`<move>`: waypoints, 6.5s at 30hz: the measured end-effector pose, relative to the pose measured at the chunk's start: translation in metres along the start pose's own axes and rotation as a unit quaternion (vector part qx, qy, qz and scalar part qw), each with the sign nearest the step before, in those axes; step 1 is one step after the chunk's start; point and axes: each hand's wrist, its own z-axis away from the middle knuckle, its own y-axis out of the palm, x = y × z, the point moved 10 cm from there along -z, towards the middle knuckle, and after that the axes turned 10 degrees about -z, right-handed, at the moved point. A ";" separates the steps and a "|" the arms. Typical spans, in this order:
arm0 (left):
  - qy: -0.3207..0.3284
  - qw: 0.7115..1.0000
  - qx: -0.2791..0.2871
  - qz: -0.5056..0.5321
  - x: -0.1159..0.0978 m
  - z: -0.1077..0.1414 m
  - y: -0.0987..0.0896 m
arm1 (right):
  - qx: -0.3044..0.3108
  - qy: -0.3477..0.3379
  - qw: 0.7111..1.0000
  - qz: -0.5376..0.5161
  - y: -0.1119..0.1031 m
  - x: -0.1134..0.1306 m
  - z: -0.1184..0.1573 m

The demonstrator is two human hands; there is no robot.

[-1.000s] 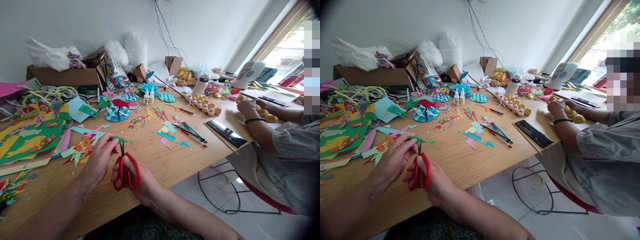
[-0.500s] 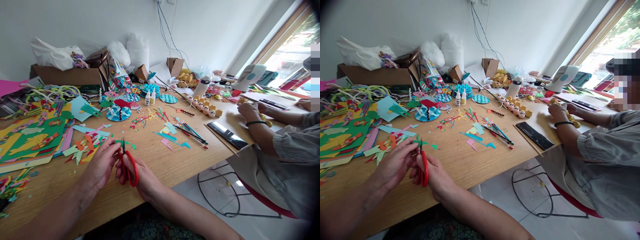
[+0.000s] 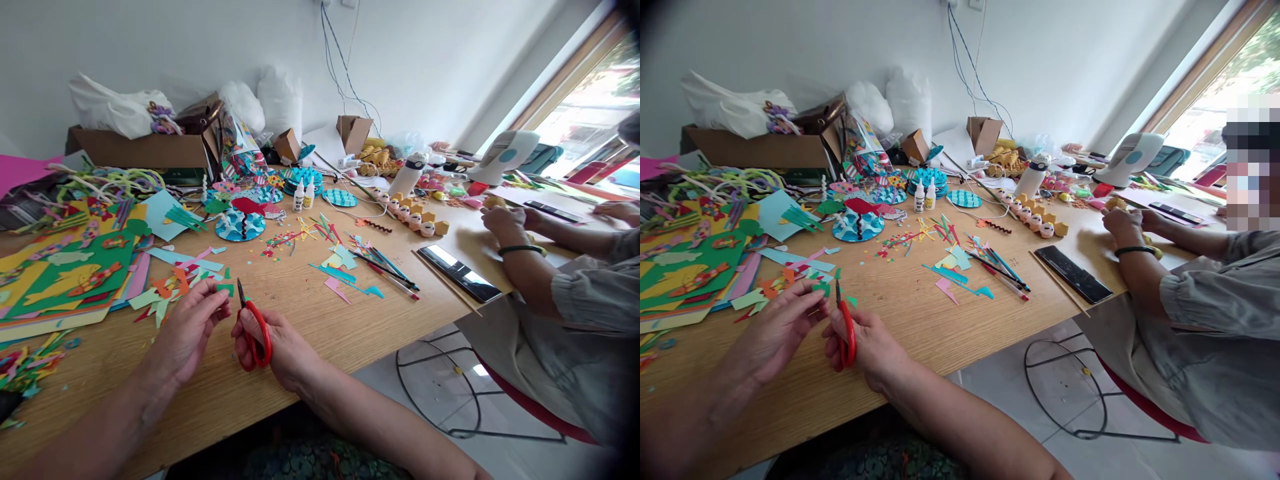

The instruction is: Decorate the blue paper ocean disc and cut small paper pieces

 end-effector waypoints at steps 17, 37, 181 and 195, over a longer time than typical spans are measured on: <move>0.061 0.988 0.076 -0.123 -0.016 0.021 0.037 | -0.063 -0.158 0.973 0.154 -0.013 0.077 0.007; 0.027 0.990 -0.002 0.135 -0.009 0.024 0.051 | -0.134 -0.190 0.848 0.476 -0.028 0.071 0.052; 0.023 0.988 0.101 -0.111 -0.011 0.031 0.052 | -0.070 -0.117 0.872 0.470 -0.037 0.064 0.063; 0.109 0.929 0.205 -0.288 -0.020 0.034 0.076 | -0.024 -0.210 0.872 0.442 -0.015 0.100 0.036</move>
